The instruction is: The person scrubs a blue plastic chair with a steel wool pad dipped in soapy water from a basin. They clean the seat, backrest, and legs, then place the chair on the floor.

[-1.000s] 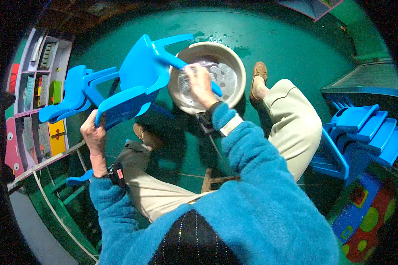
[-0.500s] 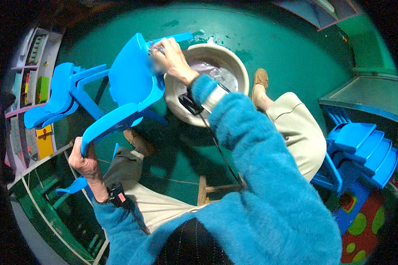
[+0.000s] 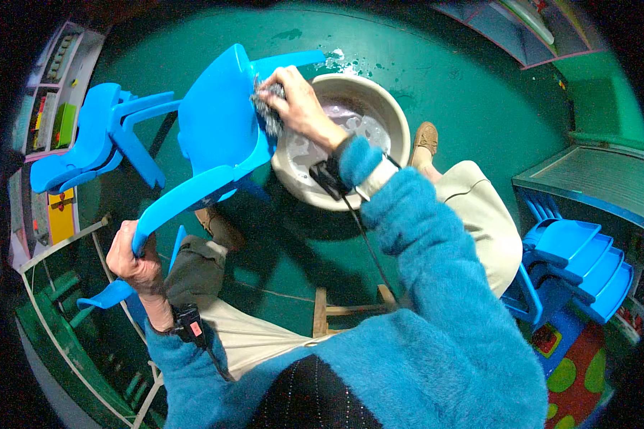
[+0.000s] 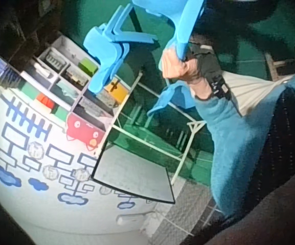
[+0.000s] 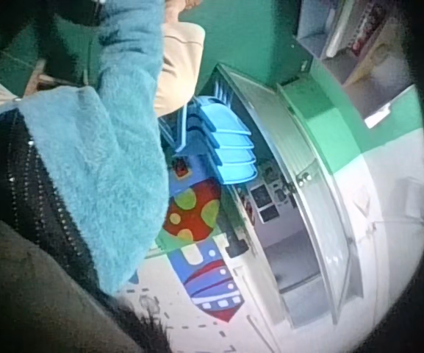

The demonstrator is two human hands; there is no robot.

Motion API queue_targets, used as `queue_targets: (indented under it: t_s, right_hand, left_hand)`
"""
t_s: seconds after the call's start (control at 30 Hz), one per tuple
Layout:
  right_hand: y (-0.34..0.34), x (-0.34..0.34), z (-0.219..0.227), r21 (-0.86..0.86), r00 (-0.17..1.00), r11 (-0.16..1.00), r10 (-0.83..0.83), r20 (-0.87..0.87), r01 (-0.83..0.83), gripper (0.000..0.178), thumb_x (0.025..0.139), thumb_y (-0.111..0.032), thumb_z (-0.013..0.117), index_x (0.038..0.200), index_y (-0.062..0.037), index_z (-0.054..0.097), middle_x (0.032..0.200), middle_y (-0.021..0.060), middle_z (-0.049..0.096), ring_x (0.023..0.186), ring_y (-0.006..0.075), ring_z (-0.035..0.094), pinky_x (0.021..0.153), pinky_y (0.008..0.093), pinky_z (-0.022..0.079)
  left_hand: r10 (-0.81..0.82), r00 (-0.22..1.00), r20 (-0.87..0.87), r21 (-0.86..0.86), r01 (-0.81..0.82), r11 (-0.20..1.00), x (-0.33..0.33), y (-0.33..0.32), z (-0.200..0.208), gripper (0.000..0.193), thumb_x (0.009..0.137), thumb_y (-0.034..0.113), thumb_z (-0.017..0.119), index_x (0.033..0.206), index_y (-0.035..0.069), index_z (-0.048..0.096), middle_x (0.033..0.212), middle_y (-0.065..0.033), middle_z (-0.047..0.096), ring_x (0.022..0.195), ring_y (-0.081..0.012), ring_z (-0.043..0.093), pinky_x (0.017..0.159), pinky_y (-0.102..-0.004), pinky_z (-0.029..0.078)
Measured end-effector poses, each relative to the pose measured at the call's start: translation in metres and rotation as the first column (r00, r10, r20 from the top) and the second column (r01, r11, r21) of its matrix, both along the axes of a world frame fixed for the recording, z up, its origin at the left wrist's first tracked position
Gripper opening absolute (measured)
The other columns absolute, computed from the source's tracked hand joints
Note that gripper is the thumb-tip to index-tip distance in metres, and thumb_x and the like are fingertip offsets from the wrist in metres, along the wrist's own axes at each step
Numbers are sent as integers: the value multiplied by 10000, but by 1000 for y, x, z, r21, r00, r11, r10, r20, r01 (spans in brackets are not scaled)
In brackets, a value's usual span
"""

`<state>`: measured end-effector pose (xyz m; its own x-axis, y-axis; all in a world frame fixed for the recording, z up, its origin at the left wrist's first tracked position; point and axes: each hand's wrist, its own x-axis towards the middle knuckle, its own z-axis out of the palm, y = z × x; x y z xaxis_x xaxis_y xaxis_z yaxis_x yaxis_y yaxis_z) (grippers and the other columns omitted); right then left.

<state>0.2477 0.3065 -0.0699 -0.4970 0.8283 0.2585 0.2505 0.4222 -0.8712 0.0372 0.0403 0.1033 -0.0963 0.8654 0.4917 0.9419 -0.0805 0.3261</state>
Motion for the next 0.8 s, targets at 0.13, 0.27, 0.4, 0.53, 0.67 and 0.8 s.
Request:
queue_targets:
  t_s: [0.13,0.27,0.4,0.53,0.67,0.8]
  right_hand:
    - [11,-4,-5,80,992,995,-44,-117,54,220,929,-245,648,1043,-61,608,1033,185,580,1000,363,587,870,432,476]
    - [-7,11,-7,81,997,994,75,-37,-72,198,923,-219,652,1029,-58,602,996,168,569,964,356,588,858,420,480]
    - [0,7,-2,44,999,998,52,3,-52,211,912,-239,668,1013,-60,619,994,171,583,977,343,594,872,405,481]
    - [11,-5,6,82,995,996,-10,-103,19,201,908,-228,661,1017,-62,628,1004,174,604,976,351,604,861,419,488]
    - [-10,12,12,-56,995,996,72,72,-68,149,913,-179,663,993,-62,618,992,147,590,964,333,608,878,398,490]
    - [-5,4,19,36,999,999,36,16,-37,167,912,-175,664,1005,-46,615,986,165,589,940,342,605,849,412,492]
  left_hand:
    - [36,999,-4,12,-36,999,-4,-3,1,194,776,166,775,820,26,648,708,-107,602,599,-259,589,562,-321,422]
    - [54,999,6,2,-54,999,-9,-6,-1,197,794,187,774,830,34,654,707,-102,603,598,-235,589,559,-319,419]
    - [27,1000,5,9,-27,1000,-12,-8,-3,195,797,182,773,841,33,655,717,-101,617,615,-233,605,562,-319,424]
    - [2,1000,3,109,-2,994,-19,-8,-7,187,799,164,770,851,24,656,723,-105,625,624,-236,613,566,-319,430]
    - [21,999,40,-16,-20,1000,-25,-17,-4,209,875,166,745,925,-14,651,779,-118,622,652,-217,607,603,-298,462]
    - [16,999,29,-10,-16,1000,-26,-17,-6,213,879,167,741,926,-19,649,773,-120,622,650,-216,613,602,-301,464]
